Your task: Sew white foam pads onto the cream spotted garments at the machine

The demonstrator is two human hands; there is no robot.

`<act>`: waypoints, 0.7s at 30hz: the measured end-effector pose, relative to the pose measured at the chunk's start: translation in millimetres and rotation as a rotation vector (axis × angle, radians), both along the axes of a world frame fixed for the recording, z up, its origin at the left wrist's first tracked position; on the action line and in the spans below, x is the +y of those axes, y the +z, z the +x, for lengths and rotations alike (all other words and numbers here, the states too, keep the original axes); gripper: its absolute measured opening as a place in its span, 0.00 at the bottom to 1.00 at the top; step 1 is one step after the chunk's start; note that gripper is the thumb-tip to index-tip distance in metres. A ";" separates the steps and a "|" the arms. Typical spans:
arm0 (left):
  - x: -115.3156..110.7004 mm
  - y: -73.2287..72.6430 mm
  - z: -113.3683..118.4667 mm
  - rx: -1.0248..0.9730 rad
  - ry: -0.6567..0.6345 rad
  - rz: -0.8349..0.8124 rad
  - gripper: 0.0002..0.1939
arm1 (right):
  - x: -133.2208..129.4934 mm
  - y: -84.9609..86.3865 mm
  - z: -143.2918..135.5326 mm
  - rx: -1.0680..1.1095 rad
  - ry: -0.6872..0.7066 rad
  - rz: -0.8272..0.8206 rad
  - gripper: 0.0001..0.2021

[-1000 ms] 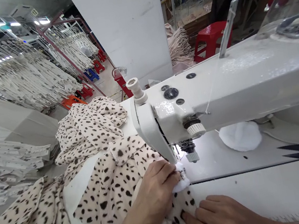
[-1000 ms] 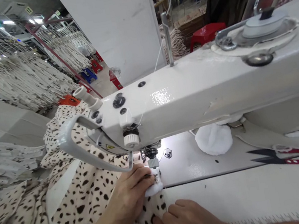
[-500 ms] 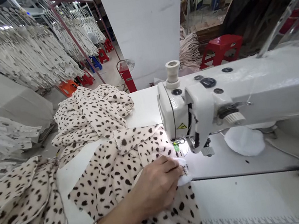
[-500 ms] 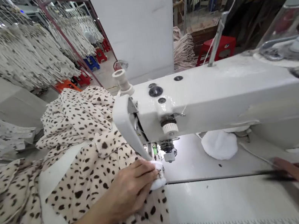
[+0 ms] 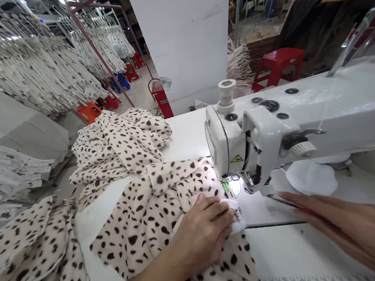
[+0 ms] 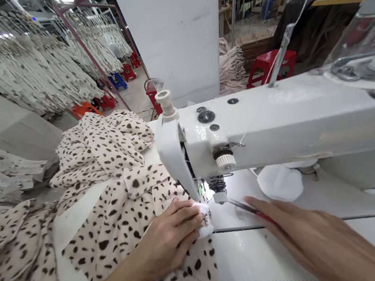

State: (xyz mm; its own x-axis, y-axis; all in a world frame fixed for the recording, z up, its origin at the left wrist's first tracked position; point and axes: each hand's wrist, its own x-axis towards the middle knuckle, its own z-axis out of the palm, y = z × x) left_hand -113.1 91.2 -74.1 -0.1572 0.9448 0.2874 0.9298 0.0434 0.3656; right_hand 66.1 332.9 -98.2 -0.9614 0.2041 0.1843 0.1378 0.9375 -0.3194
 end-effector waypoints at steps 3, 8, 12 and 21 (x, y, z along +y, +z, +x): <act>2.0 0.6 -1.1 0.008 -0.004 0.002 0.10 | -17.4 13.0 -35.0 -0.105 0.133 -0.030 0.22; 7.1 2.5 -9.8 0.003 0.019 -0.004 0.10 | -26.0 22.8 -58.9 -0.115 0.248 -0.077 0.22; 9.8 2.3 -17.4 -0.032 0.025 -0.004 0.09 | -18.2 15.3 -62.1 0.018 0.187 -0.103 0.23; 8.0 -1.3 -18.8 -0.047 0.028 0.005 0.11 | 14.7 32.7 -56.1 -0.199 -0.081 -0.120 0.19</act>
State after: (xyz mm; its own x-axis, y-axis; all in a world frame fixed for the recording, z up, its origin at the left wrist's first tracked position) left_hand -131.9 99.1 -75.4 -0.1973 0.9384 0.2838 0.9101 0.0677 0.4089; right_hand 10.0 347.6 -65.5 -0.9561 0.2908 -0.0369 0.2819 0.8779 -0.3871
